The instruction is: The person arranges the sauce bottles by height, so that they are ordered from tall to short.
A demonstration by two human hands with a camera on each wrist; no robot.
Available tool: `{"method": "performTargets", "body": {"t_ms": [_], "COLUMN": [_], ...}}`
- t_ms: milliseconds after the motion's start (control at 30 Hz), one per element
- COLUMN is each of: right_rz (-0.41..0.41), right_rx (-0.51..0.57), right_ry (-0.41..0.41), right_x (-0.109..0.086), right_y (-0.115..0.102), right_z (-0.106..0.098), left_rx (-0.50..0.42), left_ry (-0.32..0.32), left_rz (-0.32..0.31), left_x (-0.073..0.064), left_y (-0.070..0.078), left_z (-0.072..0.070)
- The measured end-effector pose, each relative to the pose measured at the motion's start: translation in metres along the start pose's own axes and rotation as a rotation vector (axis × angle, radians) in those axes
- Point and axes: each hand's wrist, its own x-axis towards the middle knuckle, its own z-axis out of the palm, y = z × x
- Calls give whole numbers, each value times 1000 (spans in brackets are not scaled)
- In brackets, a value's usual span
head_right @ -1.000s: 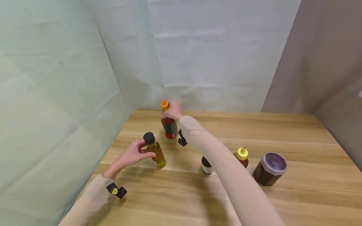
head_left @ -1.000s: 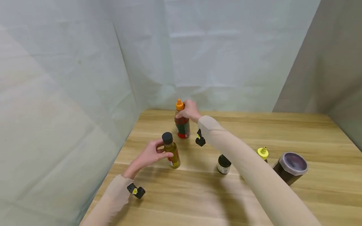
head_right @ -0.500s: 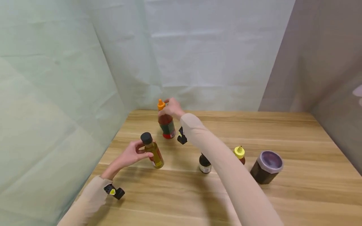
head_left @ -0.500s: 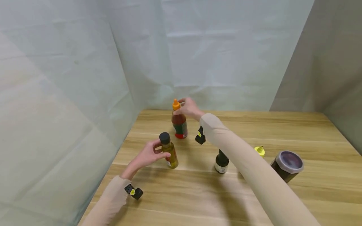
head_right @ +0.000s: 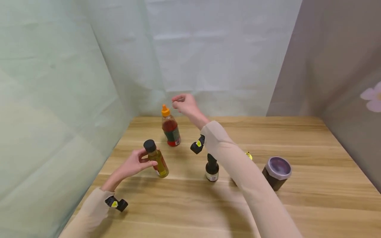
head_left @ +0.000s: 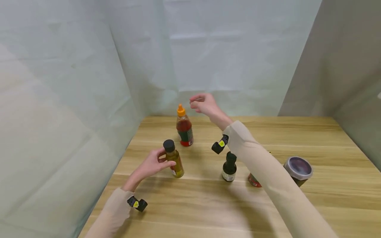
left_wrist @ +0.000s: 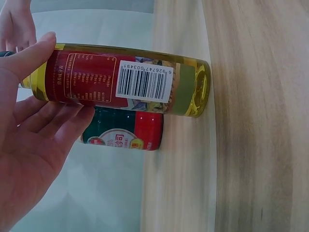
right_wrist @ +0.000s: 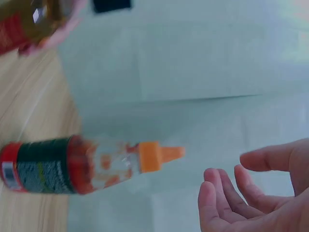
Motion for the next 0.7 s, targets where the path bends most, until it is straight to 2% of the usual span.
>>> {"method": "performTargets", "body": {"t_ms": [133, 267, 400, 567, 700], "right_rz": [-50, -76, -106, -146, -147], "right_rx": [95, 110, 54, -52, -111], "right_ry": [6, 15, 12, 22, 39], "right_x": [-14, -28, -44, -57, -64], "right_y": [1, 12, 23, 34, 44], "right_z": [-9, -16, -21, -29, -35], "left_rx": [-5, -9, -15, -13, -2], "left_ry": [4, -22, -36, -6, 1], "left_rz": [-4, -8, -20, -11, -5], "left_x": [3, 4, 3, 6, 9], "left_y": [-1, -3, -5, -6, -6], "left_z": [1, 3, 4, 2, -2]}}
